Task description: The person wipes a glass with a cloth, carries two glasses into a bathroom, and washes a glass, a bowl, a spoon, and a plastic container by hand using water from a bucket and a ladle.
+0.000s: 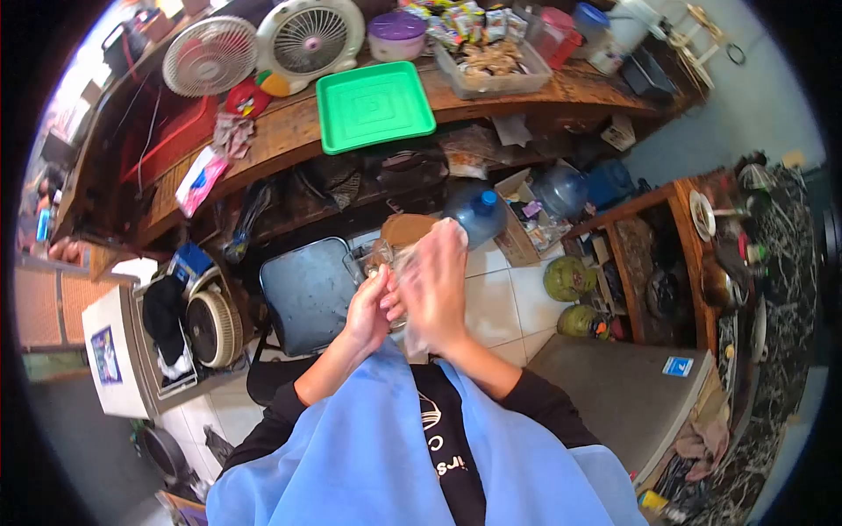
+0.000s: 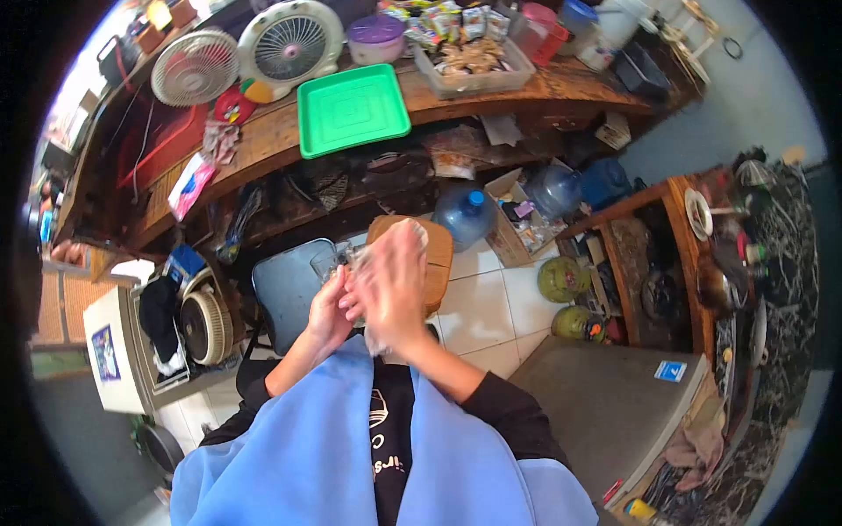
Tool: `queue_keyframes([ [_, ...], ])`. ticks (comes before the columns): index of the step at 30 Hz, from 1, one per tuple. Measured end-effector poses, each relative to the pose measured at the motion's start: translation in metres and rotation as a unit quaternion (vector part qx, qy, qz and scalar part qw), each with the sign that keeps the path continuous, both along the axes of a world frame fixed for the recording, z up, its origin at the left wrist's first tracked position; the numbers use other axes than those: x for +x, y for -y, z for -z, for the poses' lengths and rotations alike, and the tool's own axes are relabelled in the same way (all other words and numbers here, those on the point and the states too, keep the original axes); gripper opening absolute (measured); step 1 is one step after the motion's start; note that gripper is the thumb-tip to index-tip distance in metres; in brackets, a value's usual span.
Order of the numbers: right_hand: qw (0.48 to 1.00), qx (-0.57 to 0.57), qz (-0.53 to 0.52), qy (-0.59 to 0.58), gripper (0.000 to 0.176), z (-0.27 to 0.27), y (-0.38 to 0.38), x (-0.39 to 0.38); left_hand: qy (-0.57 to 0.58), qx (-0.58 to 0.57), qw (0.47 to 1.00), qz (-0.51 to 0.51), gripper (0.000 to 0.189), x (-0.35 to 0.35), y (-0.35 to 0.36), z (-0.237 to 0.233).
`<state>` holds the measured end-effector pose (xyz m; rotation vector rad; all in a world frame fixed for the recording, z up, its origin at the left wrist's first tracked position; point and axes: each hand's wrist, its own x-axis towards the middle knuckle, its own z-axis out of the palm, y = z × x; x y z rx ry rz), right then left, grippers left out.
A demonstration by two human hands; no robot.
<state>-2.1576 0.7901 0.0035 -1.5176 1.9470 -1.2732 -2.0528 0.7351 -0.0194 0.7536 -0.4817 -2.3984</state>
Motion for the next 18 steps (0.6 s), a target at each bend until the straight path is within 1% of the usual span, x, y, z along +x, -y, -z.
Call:
queue_keyframes([
  [1,0.962,0.038,-0.001,-0.272,0.057,0.001,-0.014,0.008,0.000,0.000,1.000,0.016,0.028,-0.007,-0.001,-0.007],
  [2,0.970,0.035,-0.006,-0.241,0.064,0.001,-0.022,0.012,0.068,0.042,0.997,-0.010,0.027,-0.017,-0.003,-0.017],
  [3,0.970,0.040,0.010,-0.240,0.064,0.001,-0.021,0.006,0.137,0.084,0.986,-0.035,0.027,-0.027,-0.007,-0.024],
  [4,0.982,-0.014,0.030,-0.184,0.059,0.001,-0.015,-0.008,0.157,0.086,0.983,-0.050,0.028,-0.034,-0.011,-0.026],
  [5,0.988,-0.069,0.050,-0.128,0.054,0.003,-0.010,-0.024,0.159,0.085,0.983,-0.034,0.028,-0.029,-0.012,-0.017],
  [6,0.980,-0.100,0.072,0.158,0.049,0.007,-0.007,-0.038,0.039,0.041,0.995,0.080,0.029,-0.015,-0.012,-0.001],
  [7,0.978,-0.101,0.087,0.158,0.049,0.009,-0.014,-0.042,-0.083,-0.001,0.978,0.191,0.029,-0.011,-0.012,0.003],
  [8,0.957,-0.060,0.110,0.260,0.046,0.010,-0.022,-0.045,-0.070,0.003,0.979,0.193,0.031,-0.015,-0.016,0.003],
  [9,0.924,-0.023,0.131,0.360,0.044,0.012,-0.031,-0.045,-0.066,0.005,0.976,0.209,0.031,-0.019,-0.018,0.003],
  [10,0.974,-0.095,0.191,0.070,0.042,0.008,-0.041,-0.033,-0.035,0.020,0.981,0.189,0.031,-0.025,-0.020,0.003],
  [11,0.974,-0.037,0.188,-0.123,0.042,0.003,-0.054,-0.026,-0.004,0.033,0.985,0.169,0.031,-0.033,-0.023,0.002],
  [12,0.967,-0.003,0.161,-0.196,0.043,-0.001,-0.063,-0.024,0.038,0.072,0.986,0.149,0.031,-0.047,-0.030,-0.002],
  [13,0.955,0.036,0.130,-0.265,0.043,-0.002,-0.075,-0.026,0.039,0.074,0.983,0.165,0.031,-0.057,-0.037,-0.004],
  [14,0.953,0.042,0.143,-0.264,0.043,0.000,-0.085,-0.036,0.023,0.073,0.982,0.173,0.031,-0.067,-0.046,-0.006],
  [15,0.973,0.009,0.164,-0.162,0.041,0.003,-0.090,-0.056,0.005,0.067,0.981,0.181,0.032,-0.077,-0.055,-0.008],
  [16,0.981,-0.030,0.181,-0.059,0.040,0.006,-0.094,-0.078,-0.028,0.030,0.976,0.214,0.032,-0.082,-0.066,-0.001],
  [17,0.970,-0.066,0.232,0.042,0.039,0.010,-0.099,-0.099,-0.037,0.012,0.967,0.253,0.034,-0.091,-0.073,0.007],
  [18,0.939,-0.104,0.187,0.269,0.039,0.012,-0.114,-0.119,-0.042,0.010,0.972,0.230,0.028,-0.102,-0.089,0.001],
])
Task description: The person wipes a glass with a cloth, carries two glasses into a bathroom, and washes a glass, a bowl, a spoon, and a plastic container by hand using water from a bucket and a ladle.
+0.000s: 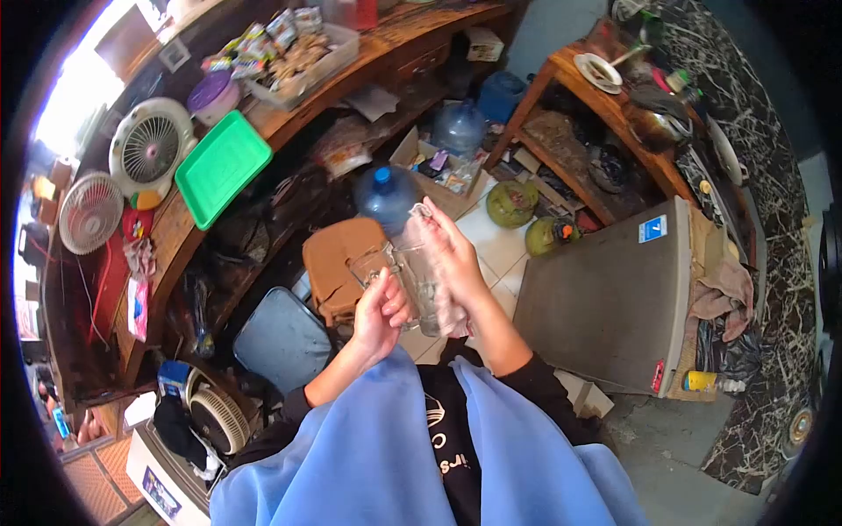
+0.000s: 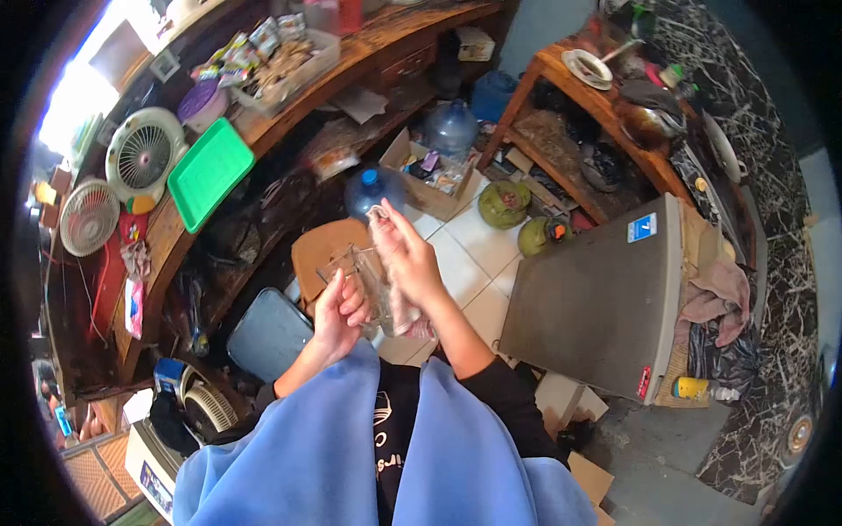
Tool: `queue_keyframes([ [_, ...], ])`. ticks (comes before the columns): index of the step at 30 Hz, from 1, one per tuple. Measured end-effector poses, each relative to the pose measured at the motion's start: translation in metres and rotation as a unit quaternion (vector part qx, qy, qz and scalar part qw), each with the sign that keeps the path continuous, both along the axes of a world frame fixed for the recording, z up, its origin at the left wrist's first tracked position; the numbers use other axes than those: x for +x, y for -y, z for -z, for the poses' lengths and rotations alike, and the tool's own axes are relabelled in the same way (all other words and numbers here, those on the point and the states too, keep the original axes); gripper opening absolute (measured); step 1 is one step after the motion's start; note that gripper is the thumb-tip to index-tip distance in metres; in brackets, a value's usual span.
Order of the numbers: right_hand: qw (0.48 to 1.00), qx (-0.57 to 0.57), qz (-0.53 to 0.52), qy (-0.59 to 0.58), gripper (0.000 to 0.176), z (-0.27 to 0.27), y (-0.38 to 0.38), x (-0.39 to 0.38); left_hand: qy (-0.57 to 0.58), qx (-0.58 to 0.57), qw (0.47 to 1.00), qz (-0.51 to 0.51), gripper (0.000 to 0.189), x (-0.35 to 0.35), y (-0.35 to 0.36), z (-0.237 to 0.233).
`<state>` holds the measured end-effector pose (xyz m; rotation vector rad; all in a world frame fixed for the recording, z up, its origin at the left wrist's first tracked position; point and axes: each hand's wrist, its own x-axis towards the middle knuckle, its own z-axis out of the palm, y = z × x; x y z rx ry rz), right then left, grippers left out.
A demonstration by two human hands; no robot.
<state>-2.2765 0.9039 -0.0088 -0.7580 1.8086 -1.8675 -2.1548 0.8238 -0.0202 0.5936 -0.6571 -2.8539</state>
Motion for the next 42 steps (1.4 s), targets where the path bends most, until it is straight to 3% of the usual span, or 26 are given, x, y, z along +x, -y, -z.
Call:
queue_keyframes([
  [2,0.918,-0.150,-0.081,0.357,0.041,0.017,-0.038,-0.035,-0.018,-0.004,1.000,-0.018,0.026,-0.029,-0.031,-0.013],
  [3,0.837,-0.201,-0.106,0.497,0.044,0.029,-0.060,-0.041,-0.009,-0.088,0.996,-0.019,0.026,-0.044,-0.045,-0.018],
  [4,0.850,-0.205,-0.078,0.478,0.047,0.021,-0.081,-0.040,-0.002,-0.170,0.985,-0.022,0.029,-0.061,-0.059,-0.021],
  [5,0.855,-0.208,-0.072,0.470,0.047,0.021,-0.101,-0.042,-0.010,-0.170,0.985,-0.016,0.029,-0.078,-0.072,-0.018],
  [7,0.831,-0.239,0.008,0.503,0.046,0.024,-0.139,-0.047,-0.018,-0.241,0.970,-0.010,0.035,-0.107,-0.098,-0.004],
  [9,0.837,-0.231,0.058,0.493,0.046,0.035,-0.168,-0.056,-0.016,-0.237,0.971,0.017,0.037,-0.127,-0.123,-0.002],
  [11,0.889,-0.109,0.143,0.421,0.045,0.034,-0.194,-0.066,-0.009,-0.212,0.976,0.047,0.037,-0.142,-0.141,-0.008],
  [13,0.961,0.028,0.073,0.264,0.042,0.046,-0.228,-0.087,-0.016,-0.231,0.971,0.058,0.038,-0.153,-0.149,-0.010],
  [15,0.976,0.109,0.116,0.146,0.033,0.037,-0.249,-0.119,-0.059,-0.382,0.914,0.122,0.040,-0.158,-0.149,-0.014],
  [17,0.900,-0.089,0.135,0.404,0.029,-0.021,-0.263,-0.140,-0.063,-0.416,0.894,0.152,0.040,-0.162,-0.145,-0.020],
  [19,0.889,-0.287,0.101,0.342,0.041,-0.054,-0.265,-0.153,-0.078,-0.549,0.816,0.165,0.038,-0.165,-0.138,-0.027],
  [21,0.912,-0.326,0.070,0.237,0.043,-0.072,-0.250,-0.154,-0.060,-0.593,0.784,0.175,0.037,-0.167,-0.132,-0.030],
  [23,0.960,-0.219,0.146,0.094,0.035,-0.048,-0.227,-0.151,-0.044,-0.590,0.792,0.152,0.035,-0.170,-0.128,-0.035],
  [24,0.987,-0.042,0.102,-0.115,0.024,-0.056,-0.221,-0.149,-0.075,-0.600,0.785,0.135,0.038,-0.173,-0.124,-0.037],
  [25,0.983,0.104,-0.054,-0.138,0.016,-0.074,-0.217,-0.147,-0.009,-0.586,0.795,0.155,0.031,-0.172,-0.125,-0.055],
  [27,0.920,0.289,-0.166,-0.207,0.014,-0.081,-0.215,-0.154,-0.038,-0.661,0.729,0.173,0.020,-0.177,-0.120,-0.063],
  [28,0.920,0.290,-0.163,-0.206,0.014,-0.071,-0.212,-0.156,-0.040,-0.661,0.729,0.176,0.020,-0.180,-0.117,-0.062],
  [30,0.778,0.232,-0.122,-0.571,0.014,-0.052,-0.198,-0.152,-0.125,-0.788,0.574,0.183,0.015,-0.185,-0.110,-0.052],
  [31,0.779,0.235,-0.118,-0.569,0.014,-0.057,-0.195,-0.150,-0.128,-0.787,0.574,0.188,0.015,-0.189,-0.106,-0.048],
  [33,0.779,0.361,-0.137,-0.494,0.013,-0.073,-0.192,-0.146,-0.183,-0.778,0.573,0.183,0.015,-0.199,-0.099,-0.046],
  [35,0.809,0.323,-0.120,-0.476,0.015,-0.064,-0.197,-0.161,-0.172,-0.766,0.581,0.214,0.018,-0.205,-0.099,-0.056],
  [37,0.956,0.219,-0.133,-0.147,0.017,-0.098,-0.207,-0.165,-0.162,-0.742,0.606,0.236,0.022,-0.209,-0.099,-0.068],
  [38,0.980,0.140,-0.134,-0.048,0.021,-0.094,-0.208,-0.165,-0.174,-0.727,0.625,0.223,0.024,-0.210,-0.100,-0.076],
  [39,0.980,0.141,-0.132,-0.050,0.021,-0.085,-0.206,-0.169,-0.177,-0.727,0.625,0.222,0.024,-0.214,-0.097,-0.076],
  [41,0.954,0.125,-0.247,-0.113,0.030,-0.066,-0.198,-0.169,-0.263,-0.778,0.531,0.209,0.022,-0.221,-0.091,-0.075],
  [42,0.955,0.127,-0.243,-0.110,0.030,-0.065,-0.192,-0.164,-0.305,-0.800,0.472,0.209,0.019,-0.224,-0.091,-0.086],
])
